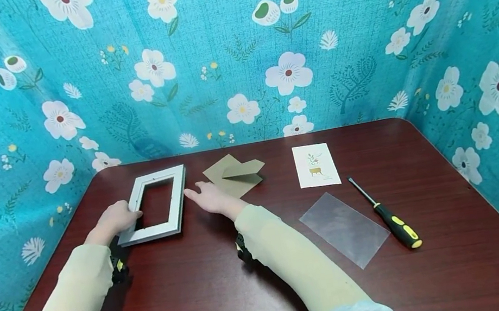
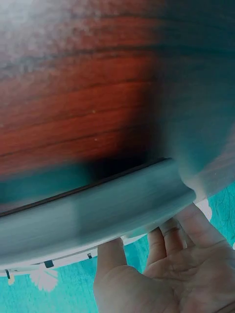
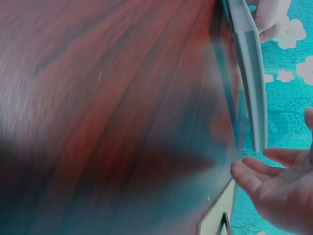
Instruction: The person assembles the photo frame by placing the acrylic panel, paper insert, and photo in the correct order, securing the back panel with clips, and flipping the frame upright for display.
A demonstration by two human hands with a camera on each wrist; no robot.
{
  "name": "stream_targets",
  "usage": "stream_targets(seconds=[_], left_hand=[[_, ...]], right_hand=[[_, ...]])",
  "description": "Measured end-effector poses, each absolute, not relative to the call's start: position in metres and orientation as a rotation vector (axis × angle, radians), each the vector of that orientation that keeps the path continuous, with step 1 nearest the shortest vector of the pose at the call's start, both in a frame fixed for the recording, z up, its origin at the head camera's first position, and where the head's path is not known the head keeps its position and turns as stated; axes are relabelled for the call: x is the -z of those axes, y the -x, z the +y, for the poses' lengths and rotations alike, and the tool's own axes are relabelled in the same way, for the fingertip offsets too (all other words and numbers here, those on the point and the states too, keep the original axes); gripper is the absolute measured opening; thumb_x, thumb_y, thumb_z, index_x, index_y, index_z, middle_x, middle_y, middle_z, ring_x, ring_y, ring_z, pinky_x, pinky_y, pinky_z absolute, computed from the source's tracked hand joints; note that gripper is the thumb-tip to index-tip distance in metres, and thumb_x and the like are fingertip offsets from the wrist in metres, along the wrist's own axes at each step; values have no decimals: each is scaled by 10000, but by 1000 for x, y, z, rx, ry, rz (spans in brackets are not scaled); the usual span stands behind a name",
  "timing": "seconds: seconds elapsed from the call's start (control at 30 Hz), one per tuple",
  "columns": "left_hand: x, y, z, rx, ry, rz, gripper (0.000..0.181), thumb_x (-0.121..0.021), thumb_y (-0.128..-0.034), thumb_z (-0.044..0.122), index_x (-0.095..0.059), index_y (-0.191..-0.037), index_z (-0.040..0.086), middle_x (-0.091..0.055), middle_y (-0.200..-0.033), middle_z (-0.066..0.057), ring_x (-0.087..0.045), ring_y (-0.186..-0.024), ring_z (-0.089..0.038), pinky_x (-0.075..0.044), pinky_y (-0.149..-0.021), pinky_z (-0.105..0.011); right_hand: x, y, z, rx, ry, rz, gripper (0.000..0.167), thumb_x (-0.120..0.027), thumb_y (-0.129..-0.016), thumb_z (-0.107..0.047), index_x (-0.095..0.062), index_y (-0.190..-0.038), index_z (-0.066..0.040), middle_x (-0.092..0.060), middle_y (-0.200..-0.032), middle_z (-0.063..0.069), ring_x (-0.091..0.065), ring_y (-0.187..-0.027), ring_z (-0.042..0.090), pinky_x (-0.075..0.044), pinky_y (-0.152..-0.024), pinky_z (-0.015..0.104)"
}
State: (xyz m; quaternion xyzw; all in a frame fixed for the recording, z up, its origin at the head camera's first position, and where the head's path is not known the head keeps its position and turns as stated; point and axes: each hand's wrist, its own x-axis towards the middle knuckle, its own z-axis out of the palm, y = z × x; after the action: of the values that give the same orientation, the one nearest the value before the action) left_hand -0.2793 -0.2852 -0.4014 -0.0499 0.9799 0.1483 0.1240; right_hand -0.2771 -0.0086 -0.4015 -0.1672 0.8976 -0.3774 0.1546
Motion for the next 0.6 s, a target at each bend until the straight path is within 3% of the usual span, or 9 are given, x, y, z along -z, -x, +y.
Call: stream_targets(seconds=[0.37, 0.6], left_hand=[[400, 270, -276, -555, 101, 2875, 352, -596, -943, 225, -530, -1035, -109, -544, -803, -177, -545, -684, -273, -452, -561, -337], [400, 266, -273, -574, 107, 2869, 326, -579, -952, 238, -526, -981, -82, -535, -786, -171, -559, -675, -262, -464, -555, -333]], right_hand=[[409, 274, -30, 1821, 136, 1913, 571, -476, -1034, -316, -347, -1442, 62, -563, -1262, 284, -626, -1072, 369, -502, -897, 427], [409, 273, -37, 1879, 112, 1872, 515, -557, -1006, -223, -408, -1407, 63, -630, -1119, 238, -675, -868, 282, -551, -787, 399]])
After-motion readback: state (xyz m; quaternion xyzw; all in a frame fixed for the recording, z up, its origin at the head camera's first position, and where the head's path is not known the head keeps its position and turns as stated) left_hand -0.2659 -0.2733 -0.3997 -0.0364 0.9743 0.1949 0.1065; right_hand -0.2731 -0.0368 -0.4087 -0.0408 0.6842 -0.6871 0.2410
